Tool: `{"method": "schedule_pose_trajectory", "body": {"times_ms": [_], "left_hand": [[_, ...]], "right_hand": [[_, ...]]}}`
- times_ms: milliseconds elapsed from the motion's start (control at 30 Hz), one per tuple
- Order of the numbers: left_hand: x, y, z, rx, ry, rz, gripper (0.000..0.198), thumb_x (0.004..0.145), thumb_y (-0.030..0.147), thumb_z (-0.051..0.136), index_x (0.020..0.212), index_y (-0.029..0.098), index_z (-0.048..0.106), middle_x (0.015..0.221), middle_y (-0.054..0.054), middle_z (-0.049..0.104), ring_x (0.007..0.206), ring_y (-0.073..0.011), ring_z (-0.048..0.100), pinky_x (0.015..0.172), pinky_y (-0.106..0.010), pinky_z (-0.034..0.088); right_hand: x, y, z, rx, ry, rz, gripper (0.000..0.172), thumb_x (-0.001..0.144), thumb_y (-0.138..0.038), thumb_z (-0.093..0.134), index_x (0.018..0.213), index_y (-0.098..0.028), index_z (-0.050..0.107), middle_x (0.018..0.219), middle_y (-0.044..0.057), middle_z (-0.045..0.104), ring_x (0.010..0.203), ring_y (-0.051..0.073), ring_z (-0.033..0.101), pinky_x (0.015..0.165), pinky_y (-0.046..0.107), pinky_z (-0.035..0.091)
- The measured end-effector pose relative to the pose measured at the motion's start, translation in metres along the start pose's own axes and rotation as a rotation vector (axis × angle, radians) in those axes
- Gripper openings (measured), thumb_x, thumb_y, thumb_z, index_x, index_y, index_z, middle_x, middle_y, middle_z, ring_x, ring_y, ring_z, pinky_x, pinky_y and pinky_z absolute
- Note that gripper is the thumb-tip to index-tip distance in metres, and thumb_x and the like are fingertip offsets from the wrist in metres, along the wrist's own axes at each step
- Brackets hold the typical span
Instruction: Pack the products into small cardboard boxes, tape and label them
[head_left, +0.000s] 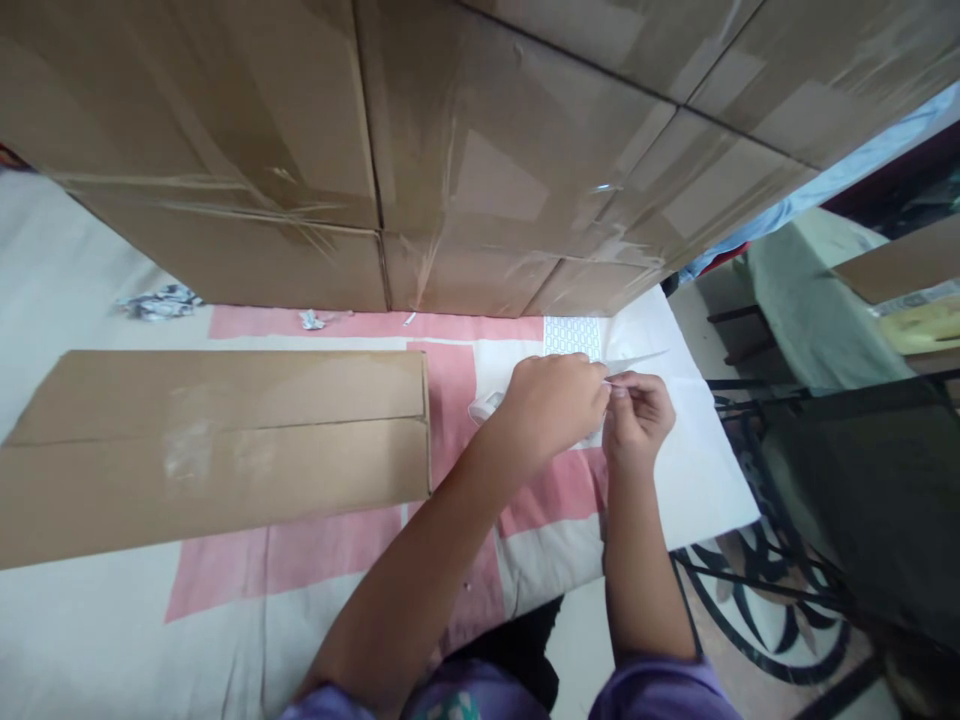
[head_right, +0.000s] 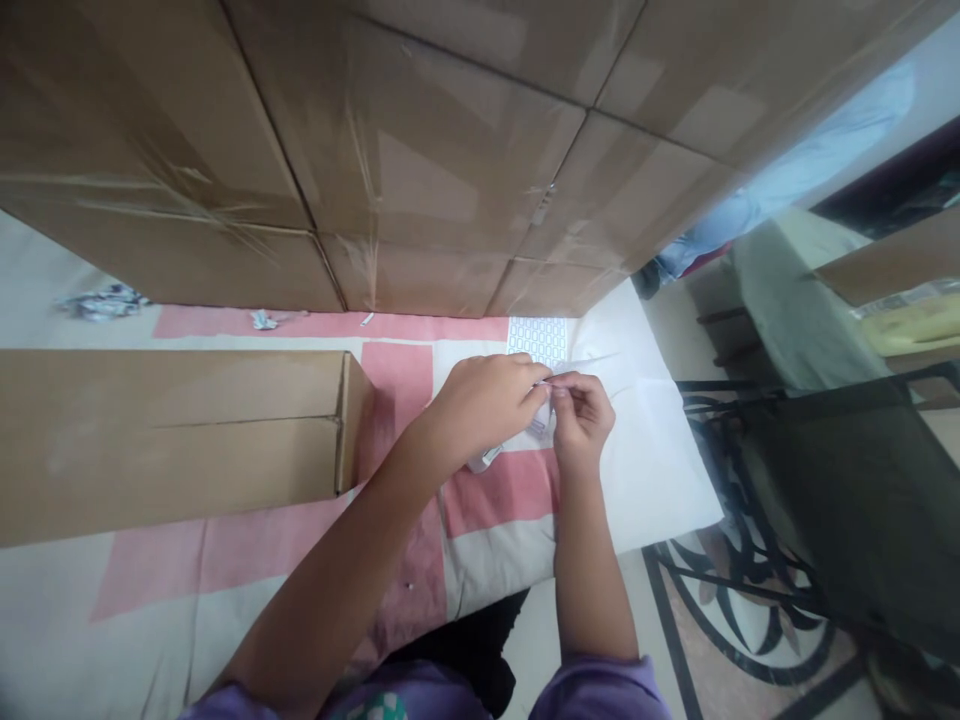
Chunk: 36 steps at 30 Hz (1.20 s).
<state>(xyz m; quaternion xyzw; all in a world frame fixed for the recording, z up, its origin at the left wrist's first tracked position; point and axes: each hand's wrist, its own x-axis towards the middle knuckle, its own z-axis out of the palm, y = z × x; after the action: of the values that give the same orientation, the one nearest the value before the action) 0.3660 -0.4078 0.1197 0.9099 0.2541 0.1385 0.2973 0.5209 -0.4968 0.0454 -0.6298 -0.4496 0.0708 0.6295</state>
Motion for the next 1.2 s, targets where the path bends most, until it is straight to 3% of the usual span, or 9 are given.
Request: {"method": "schedule_pose_trajectory", "body": {"times_ms": [200, 333, 533, 733, 900, 1200], "left_hand": [[0.003, 0.002, 0.005, -0.045, 0.009, -0.038, 0.035, 0.101, 0.027, 0.035, 0.1, 0.021, 0.069, 0.102, -0.004, 0.073, 0.09, -0.0217, 0.069, 0.076, -0.035, 0.05], [0.003, 0.002, 0.009, -0.004, 0.036, -0.045, 0.027, 0.097, 0.031, 0.045, 0.1, 0.02, 0.069, 0.094, -0.004, 0.073, 0.086, -0.0243, 0.07, 0.073, -0.037, 0.051], [0.006, 0.0, 0.015, 0.003, 0.037, -0.02, 0.028, 0.097, 0.022, 0.044, 0.096, 0.019, 0.072, 0.102, -0.006, 0.069, 0.089, -0.0231, 0.07, 0.067, -0.034, 0.048], [0.003, -0.008, 0.006, 0.003, -0.039, 0.07, 0.033, 0.103, 0.022, 0.037, 0.108, 0.015, 0.07, 0.108, -0.006, 0.068, 0.091, -0.0213, 0.068, 0.07, -0.033, 0.046], [-0.001, -0.014, 0.0, -0.026, -0.086, 0.105, 0.037, 0.108, 0.033, 0.035, 0.118, 0.017, 0.067, 0.113, -0.004, 0.068, 0.092, -0.0189, 0.066, 0.069, -0.03, 0.044], [0.001, -0.018, 0.001, -0.122, -0.079, 0.098, 0.036, 0.108, 0.04, 0.039, 0.112, 0.02, 0.068, 0.111, -0.001, 0.07, 0.097, -0.0168, 0.065, 0.073, -0.027, 0.044]], "right_hand": [[0.005, 0.009, -0.003, 0.06, 0.011, 0.019, 0.021, 0.081, -0.043, 0.077, 0.084, -0.025, 0.067, 0.082, 0.002, 0.068, 0.075, 0.019, 0.065, 0.07, 0.034, 0.052], [0.007, 0.005, 0.0, 0.095, 0.004, -0.008, 0.021, 0.081, -0.042, 0.077, 0.082, -0.025, 0.064, 0.081, 0.002, 0.065, 0.077, 0.019, 0.064, 0.075, 0.036, 0.052], [0.008, 0.002, 0.004, 0.146, -0.038, -0.011, 0.025, 0.081, -0.044, 0.074, 0.083, -0.026, 0.057, 0.084, 0.001, 0.056, 0.073, 0.018, 0.055, 0.064, 0.031, 0.043], [0.007, 0.002, 0.009, 0.172, -0.076, 0.037, 0.028, 0.082, -0.046, 0.071, 0.084, -0.027, 0.051, 0.086, 0.0, 0.053, 0.073, 0.018, 0.053, 0.071, 0.033, 0.046], [0.009, 0.001, 0.007, 0.281, -0.093, 0.084, 0.031, 0.078, -0.046, 0.075, 0.08, -0.027, 0.05, 0.08, -0.001, 0.05, 0.072, 0.018, 0.052, 0.073, 0.033, 0.046], [0.01, 0.002, -0.001, 0.269, -0.149, 0.165, 0.036, 0.078, -0.05, 0.074, 0.079, -0.027, 0.046, 0.074, -0.002, 0.046, 0.068, 0.019, 0.052, 0.068, 0.034, 0.046]]}}
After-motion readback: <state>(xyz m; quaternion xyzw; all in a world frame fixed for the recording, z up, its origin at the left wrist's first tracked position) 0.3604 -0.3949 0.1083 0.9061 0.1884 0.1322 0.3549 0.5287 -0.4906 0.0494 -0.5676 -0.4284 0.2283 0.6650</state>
